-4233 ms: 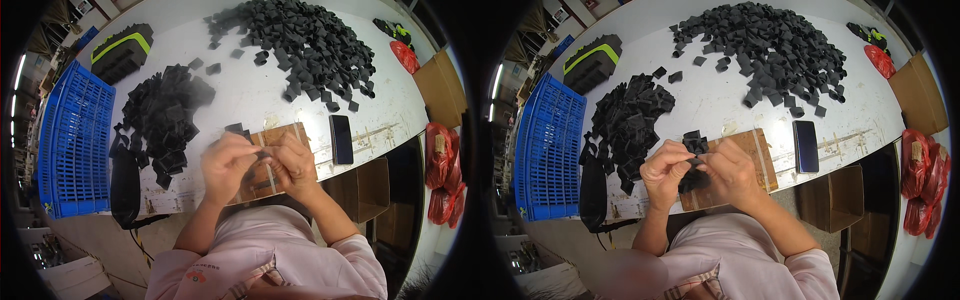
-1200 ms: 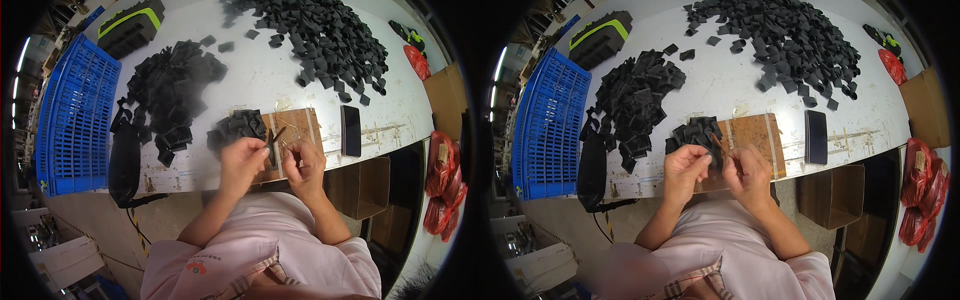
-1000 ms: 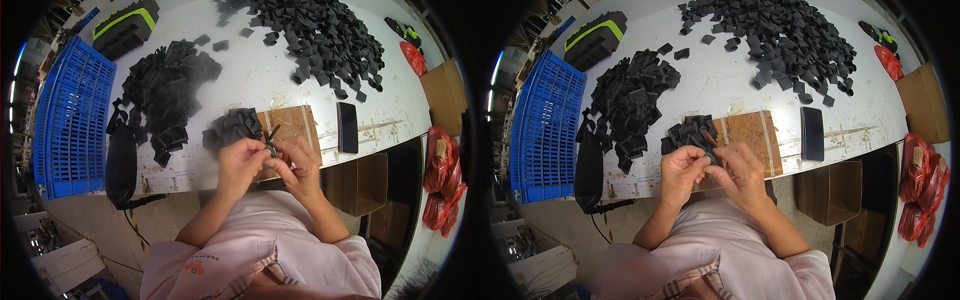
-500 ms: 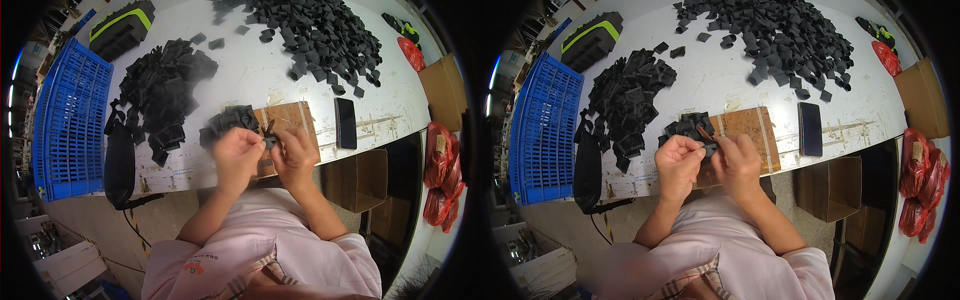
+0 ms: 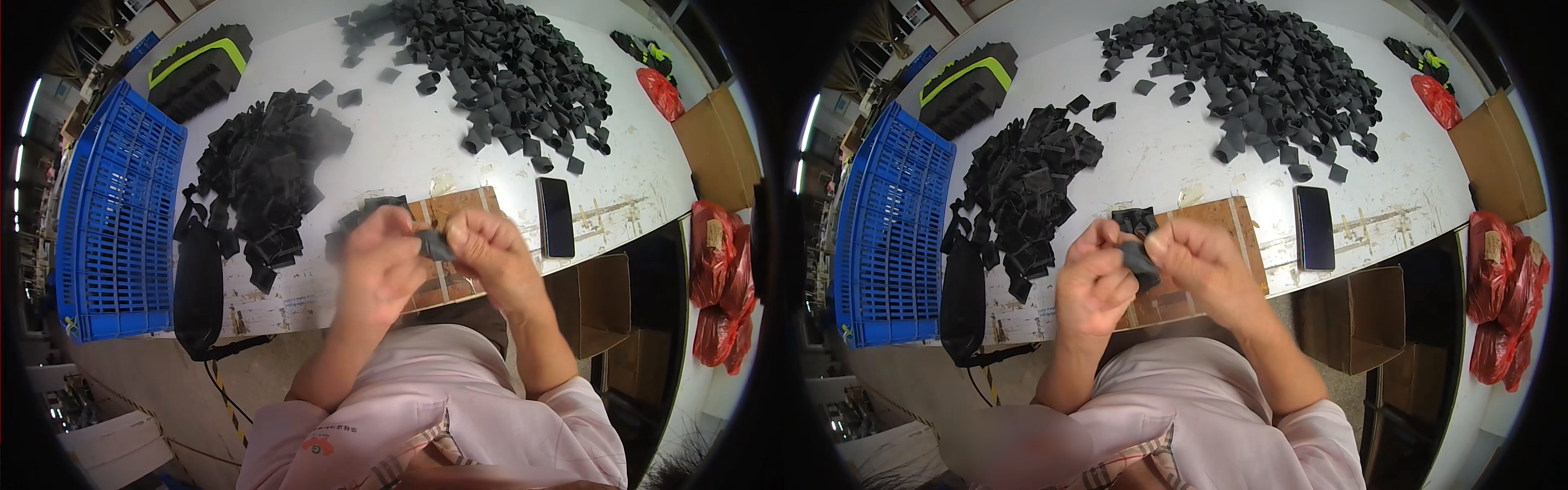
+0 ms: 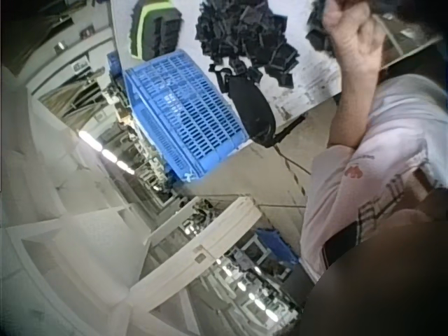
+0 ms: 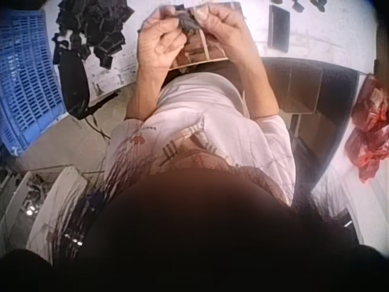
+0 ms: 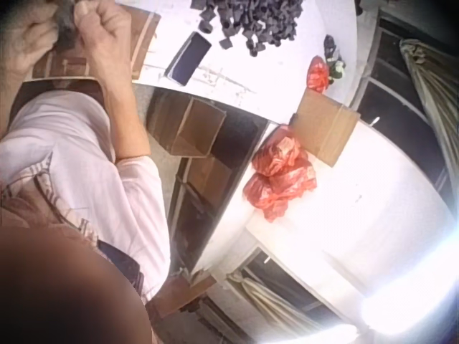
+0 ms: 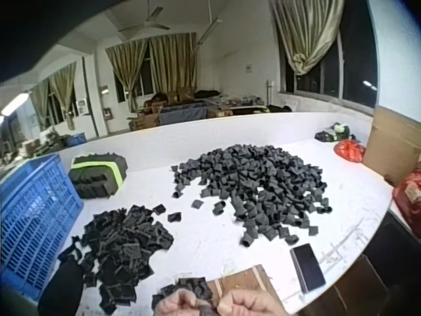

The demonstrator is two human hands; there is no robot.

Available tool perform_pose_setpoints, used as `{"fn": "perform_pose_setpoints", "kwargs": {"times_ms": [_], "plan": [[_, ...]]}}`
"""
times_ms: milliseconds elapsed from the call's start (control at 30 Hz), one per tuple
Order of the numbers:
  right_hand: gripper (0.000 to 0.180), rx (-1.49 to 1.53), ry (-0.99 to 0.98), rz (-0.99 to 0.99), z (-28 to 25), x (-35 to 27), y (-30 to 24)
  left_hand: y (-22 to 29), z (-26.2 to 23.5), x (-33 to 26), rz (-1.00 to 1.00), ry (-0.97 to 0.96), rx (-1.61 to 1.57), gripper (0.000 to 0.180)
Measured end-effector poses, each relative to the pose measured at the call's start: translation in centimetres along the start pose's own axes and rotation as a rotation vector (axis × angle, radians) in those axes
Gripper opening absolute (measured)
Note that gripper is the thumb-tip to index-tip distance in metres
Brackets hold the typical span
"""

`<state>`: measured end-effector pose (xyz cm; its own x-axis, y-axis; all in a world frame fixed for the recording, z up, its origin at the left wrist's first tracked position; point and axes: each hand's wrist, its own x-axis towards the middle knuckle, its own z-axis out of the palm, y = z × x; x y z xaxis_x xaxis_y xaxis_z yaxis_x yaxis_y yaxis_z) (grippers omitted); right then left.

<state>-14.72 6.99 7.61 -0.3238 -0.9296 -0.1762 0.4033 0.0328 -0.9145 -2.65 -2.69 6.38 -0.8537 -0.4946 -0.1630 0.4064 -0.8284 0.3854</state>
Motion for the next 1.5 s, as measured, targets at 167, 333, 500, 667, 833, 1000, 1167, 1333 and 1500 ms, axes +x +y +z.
{"fn": "perform_pose_setpoints", "kwargs": {"times_ms": [167, 333, 500, 667, 833, 1000, 1167, 1333, 1500], "plan": [[0.026, 0.097, -0.171, 0.08, -1.8, 2.9, 1.2, 0.7, -1.2, 1.3, -0.14, 0.056, -0.137, 0.018], [0.028, 0.003, -0.103, 0.012, -1.6, 2.6, 2.3, -0.5, -1.0, 0.6, 0.096, 0.105, 0.335, 0.019], [0.028, -0.544, 0.204, -0.435, -1.1, 1.4, 1.9, 0.0, 0.0, 0.6, 0.791, 0.102, 1.335, 0.036], [0.043, -0.927, 0.243, -0.802, -0.2, 0.1, 1.5, 0.4, 0.0, 1.6, 0.766, -0.216, 1.328, 0.017], [0.027, -1.04, 0.314, -0.935, 0.7, 0.8, 1.2, 0.0, -0.4, 1.2, 0.61, 0.008, 0.692, 0.008], [0.024, -1.101, 0.303, -1.015, 0.7, 1.2, 0.7, -0.6, -0.5, 0.6, 0.522, 0.069, 0.443, 0.014], [0.027, -1.219, 0.273, -1.116, 0.0, 1.3, 1.1, -1.0, -1.5, 0.4, 0.541, 0.02, 0.574, 0.011], [0.023, -1.195, 0.291, -1.115, -0.7, 1.3, 2.2, -0.7, -0.5, 0.3, 0.513, -0.008, 0.734, 0.016], [0.024, -0.847, 0.098, -0.716, -0.9, 0.4, 0.3, 1.0, 0.3, 0.7, 0.527, -0.064, 1.141, 0.012]]}}
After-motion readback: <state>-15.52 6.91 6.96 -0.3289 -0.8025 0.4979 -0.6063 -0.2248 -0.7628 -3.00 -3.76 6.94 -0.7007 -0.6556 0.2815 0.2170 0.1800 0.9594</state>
